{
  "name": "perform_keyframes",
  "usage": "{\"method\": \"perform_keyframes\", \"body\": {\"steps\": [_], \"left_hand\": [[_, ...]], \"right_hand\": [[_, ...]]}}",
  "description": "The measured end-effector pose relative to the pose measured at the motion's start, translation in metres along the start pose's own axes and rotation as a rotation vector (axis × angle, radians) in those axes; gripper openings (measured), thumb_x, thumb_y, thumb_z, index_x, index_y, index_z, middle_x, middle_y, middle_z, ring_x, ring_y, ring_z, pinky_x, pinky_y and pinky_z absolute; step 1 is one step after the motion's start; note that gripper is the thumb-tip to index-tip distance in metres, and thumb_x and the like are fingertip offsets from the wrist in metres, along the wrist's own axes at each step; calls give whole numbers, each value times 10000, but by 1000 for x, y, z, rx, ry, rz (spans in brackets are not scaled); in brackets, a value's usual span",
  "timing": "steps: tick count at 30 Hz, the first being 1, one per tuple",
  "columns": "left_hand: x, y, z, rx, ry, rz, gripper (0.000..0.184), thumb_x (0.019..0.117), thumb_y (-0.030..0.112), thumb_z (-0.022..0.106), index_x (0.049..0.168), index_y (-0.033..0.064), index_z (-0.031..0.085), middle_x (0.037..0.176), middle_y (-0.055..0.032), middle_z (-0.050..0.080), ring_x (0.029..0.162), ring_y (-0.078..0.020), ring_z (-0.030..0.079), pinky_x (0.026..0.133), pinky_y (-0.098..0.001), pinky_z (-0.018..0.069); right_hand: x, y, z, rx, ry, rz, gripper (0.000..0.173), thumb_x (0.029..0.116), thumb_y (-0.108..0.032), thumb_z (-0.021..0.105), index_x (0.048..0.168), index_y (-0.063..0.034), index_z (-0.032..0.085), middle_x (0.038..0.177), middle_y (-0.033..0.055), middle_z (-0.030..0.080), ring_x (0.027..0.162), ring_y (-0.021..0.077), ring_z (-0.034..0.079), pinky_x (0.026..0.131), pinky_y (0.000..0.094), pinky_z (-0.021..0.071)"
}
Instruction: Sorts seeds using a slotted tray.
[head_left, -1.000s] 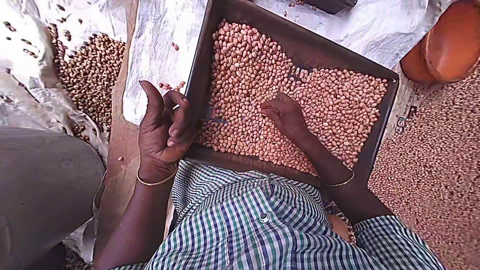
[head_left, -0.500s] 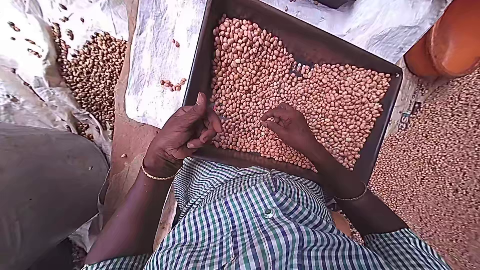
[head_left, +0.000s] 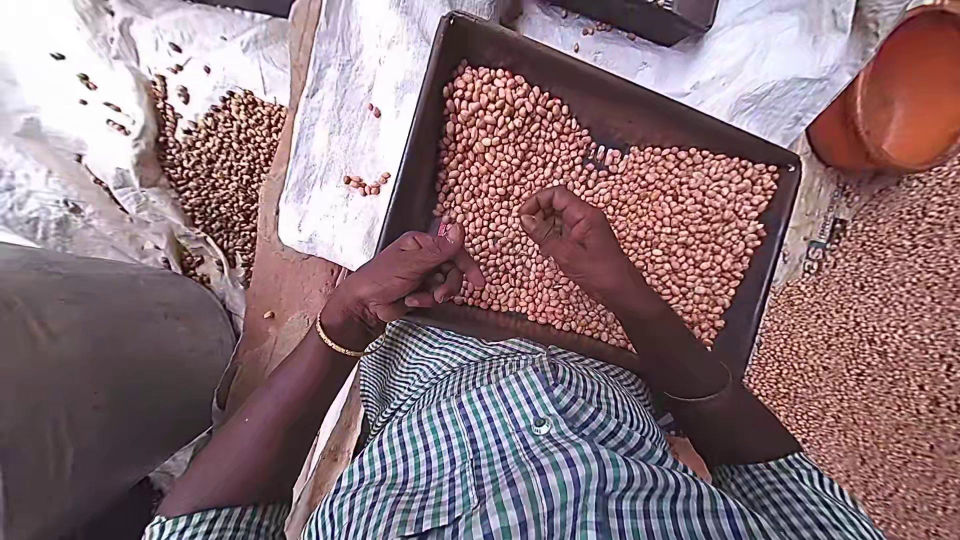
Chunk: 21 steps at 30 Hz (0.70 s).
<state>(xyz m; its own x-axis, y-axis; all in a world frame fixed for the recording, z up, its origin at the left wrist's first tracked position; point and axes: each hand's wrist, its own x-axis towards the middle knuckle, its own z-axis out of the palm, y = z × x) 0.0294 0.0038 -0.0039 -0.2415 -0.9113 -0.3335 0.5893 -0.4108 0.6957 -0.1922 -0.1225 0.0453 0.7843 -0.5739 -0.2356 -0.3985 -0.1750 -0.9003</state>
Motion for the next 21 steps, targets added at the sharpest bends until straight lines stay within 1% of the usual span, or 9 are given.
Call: {"method": "perform_keyframes", "body": {"steps": [2, 5, 8, 10, 12, 15, 18, 19, 21], "left_hand": [[-3, -1, -1, -39, 57, 110, 509, 1107, 290, 381, 761, 113, 710, 475, 107, 497, 365, 72, 395, 350, -87, 319], [-2, -4, -1, -98, 98, 215, 414, 1083, 225, 447, 789, 115, 717, 445, 114, 462, 364, 66, 411, 373, -90, 348], [1, -5, -2, -143, 134, 258, 313, 1062, 146, 478, 874, 119, 727, 463, 109, 488, 378, 64, 442, 386, -90, 370], [2, -5, -2, -164, 149, 278, 258, 1040, 85, 493, 944, 107, 731, 502, 78, 545, 387, 52, 475, 392, -90, 401], [3, -6, 2, -168, 167, 290, 241, 1021, 25, 485, 1000, 90, 716, 536, 62, 580, 398, 50, 484, 403, -82, 407], [2, -4, 6, -180, 235, 292, 315, 1047, 31, 391, 972, 62, 696, 496, 93, 520, 379, 60, 453, 387, -82, 384], [2, -4, 4, -223, 258, 354, 431, 1100, 149, 323, 929, 45, 704, 447, 90, 477, 351, 45, 449, 361, -103, 388], [1, -7, 3, -230, 252, 408, 424, 1107, 196, 337, 937, 62, 702, 446, 89, 471, 349, 40, 450, 360, -109, 394], [-3, -13, 1, -278, 237, 547, 409, 1117, 279, 370, 983, 86, 705, 460, 87, 492, 353, 29, 476, 360, -123, 421]], "right_hand": [[13, 16, -15, -75, -99, 120, 125, 1035, -45, 515, 1153, -54, 554, 991, 87, 612, 735, 114, 573, 628, 256, 484], [27, 20, -33, -151, -366, 351, 87, 1009, 2, 580, 1072, 31, 633, 936, 83, 686, 789, 84, 665, 768, 253, 562], [42, 8, -45, -276, -565, 523, 147, 1033, -50, 567, 1118, 50, 634, 817, 56, 668, 631, 34, 615, 636, 190, 524], [50, 2, -51, -363, -588, 511, 156, 1029, -40, 571, 1132, 59, 633, 863, 89, 658, 657, 65, 604, 657, 219, 518], [56, -6, -53, -459, -653, 426, 178, 1021, -19, 575, 1171, 58, 634, 1003, 128, 668, 798, 99, 623, 775, 255, 523], [77, -20, -45, -644, -805, 317, 202, 1010, 3, 583, 1191, 67, 645, 1082, 186, 676, 895, 185, 628, 842, 338, 508], [102, -44, -50, -421, -420, -71, 176, 974, 5, 630, 1136, 47, 686, 1051, 140, 704, 860, 128, 666, 811, 302, 542], [113, -51, -52, -242, -223, -254, 231, 997, -34, 605, 1210, 44, 651, 1162, 122, 680, 953, 72, 674, 860, 238, 556], [138, -61, -49, 66, 34, -518, 291, 1050, -52, 488, 1302, 72, 562, 1285, 127, 617, 1136, 105, 652, 963, 254, 560]]}}
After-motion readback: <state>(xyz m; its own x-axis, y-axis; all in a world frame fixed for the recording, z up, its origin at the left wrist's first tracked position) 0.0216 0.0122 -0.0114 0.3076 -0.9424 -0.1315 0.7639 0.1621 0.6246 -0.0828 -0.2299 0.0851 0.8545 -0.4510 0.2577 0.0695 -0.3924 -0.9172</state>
